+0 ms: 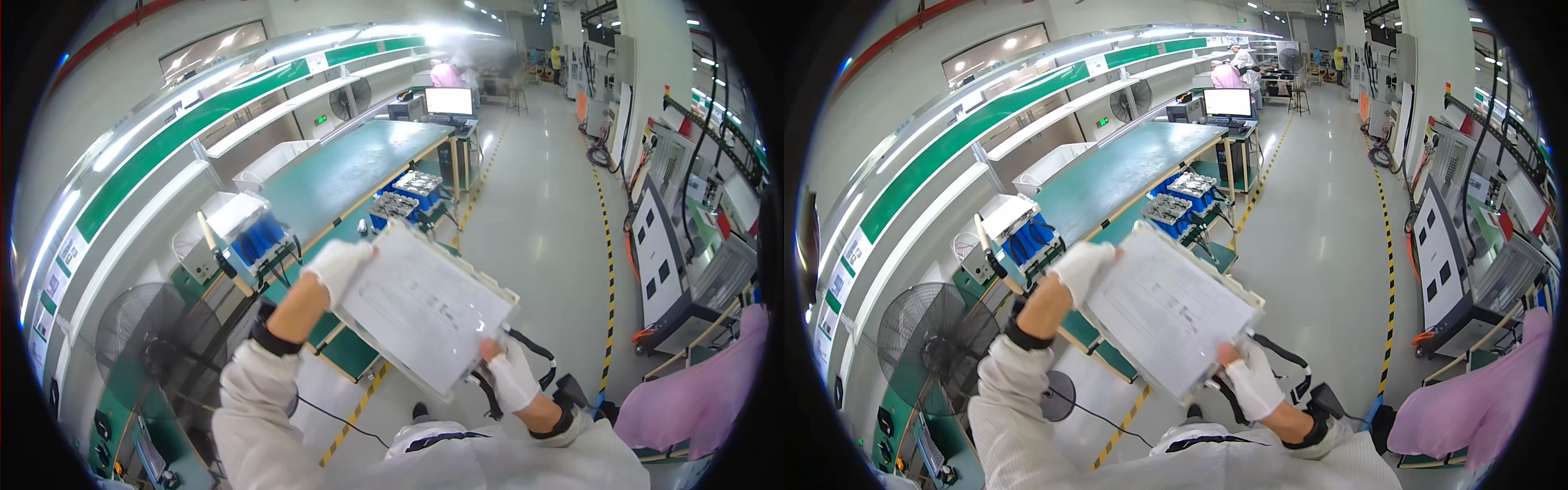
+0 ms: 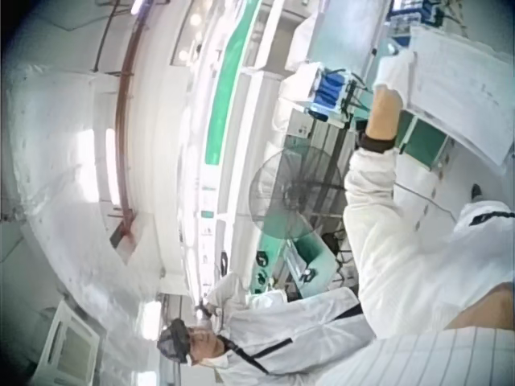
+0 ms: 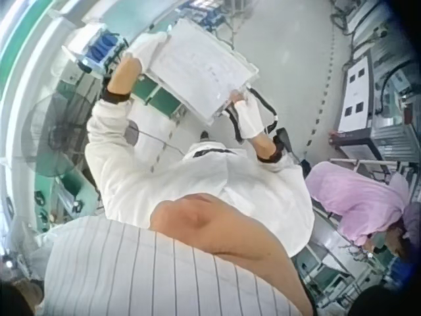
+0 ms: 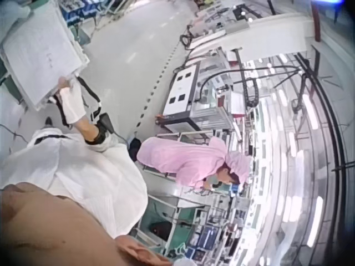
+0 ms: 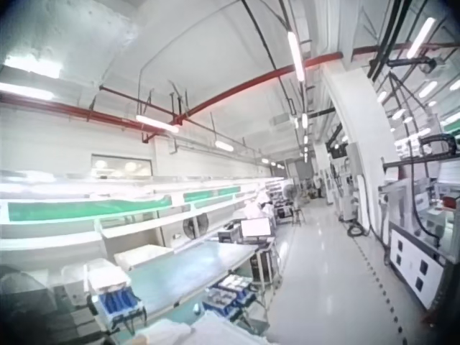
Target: Testing and scanning battery packs in an industrial assembly line setting.
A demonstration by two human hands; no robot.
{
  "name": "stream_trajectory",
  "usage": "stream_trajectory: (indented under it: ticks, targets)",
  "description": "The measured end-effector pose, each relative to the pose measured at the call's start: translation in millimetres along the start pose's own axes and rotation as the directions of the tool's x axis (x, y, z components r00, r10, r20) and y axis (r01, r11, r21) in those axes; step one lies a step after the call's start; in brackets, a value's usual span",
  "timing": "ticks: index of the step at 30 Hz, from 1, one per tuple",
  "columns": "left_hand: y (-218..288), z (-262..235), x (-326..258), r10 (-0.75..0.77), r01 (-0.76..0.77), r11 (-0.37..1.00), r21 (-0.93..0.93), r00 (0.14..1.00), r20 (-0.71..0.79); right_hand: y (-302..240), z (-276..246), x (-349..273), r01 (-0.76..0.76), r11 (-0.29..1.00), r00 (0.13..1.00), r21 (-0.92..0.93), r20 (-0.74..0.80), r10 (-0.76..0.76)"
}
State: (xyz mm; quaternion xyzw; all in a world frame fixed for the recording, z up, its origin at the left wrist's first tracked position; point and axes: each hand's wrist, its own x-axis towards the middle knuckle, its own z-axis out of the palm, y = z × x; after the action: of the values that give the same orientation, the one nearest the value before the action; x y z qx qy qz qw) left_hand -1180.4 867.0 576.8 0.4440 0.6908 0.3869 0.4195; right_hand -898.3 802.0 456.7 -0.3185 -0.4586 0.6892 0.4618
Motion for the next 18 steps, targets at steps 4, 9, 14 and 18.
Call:
stream_trajectory:
  ticks: [4,9,14,18]
  targets:
    - [43.4,-74.2,110.3,0.068,-0.060,0.993,0.101,0.995,-0.068,-4.4,51.2,121.3,0.027,0.999,0.997,0.047,0.072,-0.030]
    - [81.6,-172.3,226.1,0.292,-0.208,0.701,0.682,0.956,-0.008,-4.6,132.9,277.9,0.075,0.991,0.987,0.107,0.136,-0.089]
    - [98.0,-241.4,317.5,0.134,0.066,0.634,0.770,0.972,-0.193,6.2,203.7,401.3,0.059,0.993,0.981,0.100,0.178,-0.076]
    - [69.8,-299.4,398.6,0.111,0.165,0.790,0.591,0.909,-0.402,34.3,251.5,470.3,-0.035,0.998,0.980,0.061,0.196,0.022]
